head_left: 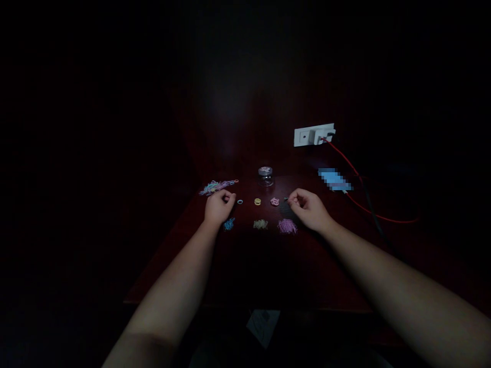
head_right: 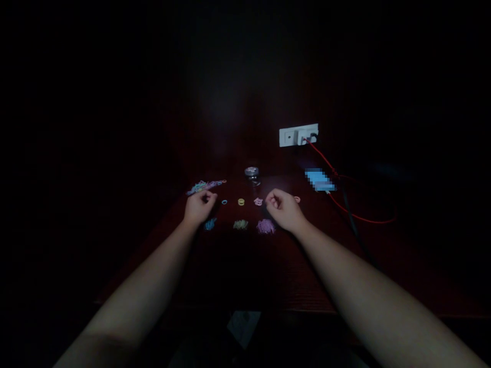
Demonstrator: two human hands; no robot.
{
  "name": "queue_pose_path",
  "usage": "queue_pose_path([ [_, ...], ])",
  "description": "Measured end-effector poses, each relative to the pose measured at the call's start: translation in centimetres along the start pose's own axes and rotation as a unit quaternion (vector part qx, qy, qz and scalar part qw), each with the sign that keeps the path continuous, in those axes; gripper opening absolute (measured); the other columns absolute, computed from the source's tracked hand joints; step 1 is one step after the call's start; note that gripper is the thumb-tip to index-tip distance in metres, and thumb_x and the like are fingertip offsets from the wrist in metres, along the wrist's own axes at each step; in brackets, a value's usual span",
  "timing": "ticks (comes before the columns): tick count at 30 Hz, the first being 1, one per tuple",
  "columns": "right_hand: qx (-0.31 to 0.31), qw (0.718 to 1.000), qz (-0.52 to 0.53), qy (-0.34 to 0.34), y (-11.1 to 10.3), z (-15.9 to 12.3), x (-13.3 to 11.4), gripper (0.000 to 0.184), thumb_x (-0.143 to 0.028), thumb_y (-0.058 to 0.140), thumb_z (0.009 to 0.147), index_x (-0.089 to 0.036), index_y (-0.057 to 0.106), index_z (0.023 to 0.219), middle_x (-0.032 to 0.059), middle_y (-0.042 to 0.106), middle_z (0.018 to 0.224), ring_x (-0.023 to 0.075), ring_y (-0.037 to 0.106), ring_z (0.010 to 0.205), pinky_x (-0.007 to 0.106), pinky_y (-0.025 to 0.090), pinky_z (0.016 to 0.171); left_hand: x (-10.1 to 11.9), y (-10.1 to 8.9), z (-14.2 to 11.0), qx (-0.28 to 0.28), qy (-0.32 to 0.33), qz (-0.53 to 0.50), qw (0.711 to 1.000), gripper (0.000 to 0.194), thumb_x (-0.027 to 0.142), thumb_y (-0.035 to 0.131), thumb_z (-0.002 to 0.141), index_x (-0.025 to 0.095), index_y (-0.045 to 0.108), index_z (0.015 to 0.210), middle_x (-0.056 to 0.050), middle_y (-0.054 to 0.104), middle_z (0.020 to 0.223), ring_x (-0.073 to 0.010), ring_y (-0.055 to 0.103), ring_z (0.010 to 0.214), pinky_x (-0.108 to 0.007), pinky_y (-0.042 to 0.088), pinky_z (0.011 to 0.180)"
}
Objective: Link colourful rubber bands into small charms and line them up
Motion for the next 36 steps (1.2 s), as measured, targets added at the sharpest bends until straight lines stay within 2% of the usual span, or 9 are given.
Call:
queue_pose_path([
  [4,-0.033,0.999,-0.02,-0.002,0.7,-0.3,-0.5,0.009,-0.023,0.055,0.077,-0.016,0.054,0.073,-0.0028,0.045,0.061,0.0096,0.039,0.055,0.023,0.031,0.052,-8.4,-1.4,0.5,0.006,-0.133,0.088,0.987,0.029,0.039,0.049,0.085,0.015,0.065,0.08,-0.005,0.068,0.075,-0.0158,0.06,0.067,-0.025,0.043,0.064],
  [7,-0.072,0.997,-0.023,-0.007,1.7,-0.5,-0.9,0.012,-0.026,0.055,0.08,-0.016,0.054,0.073,-0.0031,0.044,0.06,0.0093,0.037,0.054,0.023,0.031,0.052,-10.8,-1.1,1.5,-0.018,-0.126,0.128,0.984,0.03,0.037,0.047,0.087,0.014,0.066,0.091,-0.01,0.069,0.088,-0.0204,0.062,0.078,-0.031,0.046,0.073],
  [12,-0.079,0.997,-0.006,-0.003,2.2,-0.6,-0.9,0.012,-0.027,0.055,0.08,-0.017,0.053,0.073,-0.0034,0.045,0.06,0.009,0.038,0.054,0.023,0.031,0.051,-11.3,0.9,3.4,-0.056,-0.093,0.171,0.979,0.027,0.034,0.055,0.081,0.018,0.069,0.098,-0.012,0.066,0.11,-0.0267,0.059,0.103,-0.037,0.043,0.095],
  [18,-0.072,0.997,0.007,0.013,1.9,-0.5,-0.9,0.013,-0.026,0.055,0.079,-0.016,0.052,0.072,-0.004,0.043,0.059,0.0083,0.037,0.054,0.022,0.03,0.05,-12.4,2.4,4.3,-0.109,-0.099,0.22,0.964,0.037,0.04,0.051,0.082,0.02,0.069,0.108,-0.011,0.065,0.117,-0.0282,0.058,0.109,-0.039,0.043,0.099],
  [24,-0.064,0.998,0.008,0.011,1.8,-0.5,-0.9,0.012,-0.026,0.055,0.078,-0.016,0.053,0.073,-0.004,0.044,0.06,0.0083,0.037,0.054,0.021,0.03,0.051,-12.2,2.1,4.2,-0.108,-0.102,0.245,0.958,0.043,0.043,0.047,0.083,0.018,0.068,0.111,-0.014,0.065,0.117,-0.0335,0.056,0.111,-0.043,0.045,0.095],
  [32,-0.056,0.998,0.016,0.004,1.6,-0.4,-0.9,0.011,-0.025,0.056,0.077,-0.016,0.053,0.073,-0.0045,0.043,0.058,0.0079,0.037,0.054,0.021,0.029,0.05,-10.9,0.9,3.8,-0.059,-0.088,0.231,0.967,0.034,0.035,0.05,0.082,0.018,0.069,0.105,-0.012,0.068,0.109,-0.0275,0.062,0.101,-0.035,0.047,0.09],
  [36,-0.053,0.999,0.01,0.001,1.5,-0.4,-1.1,0.011,-0.025,0.055,0.077,-0.015,0.054,0.073,-0.0042,0.043,0.059,0.008,0.037,0.054,0.021,0.029,0.05,-11.0,0.3,3.4,-0.045,-0.12,0.213,0.969,0.028,0.035,0.053,0.081,0.02,0.07,0.097,-0.011,0.071,0.099,-0.0274,0.065,0.093,-0.035,0.048,0.084],
])
Point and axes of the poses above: each hand's wrist, its own z-axis towards the middle knuckle, its own y-axis out of the palm, x = y × z, the point moved 9 cm from there along z, towards the middle knuckle
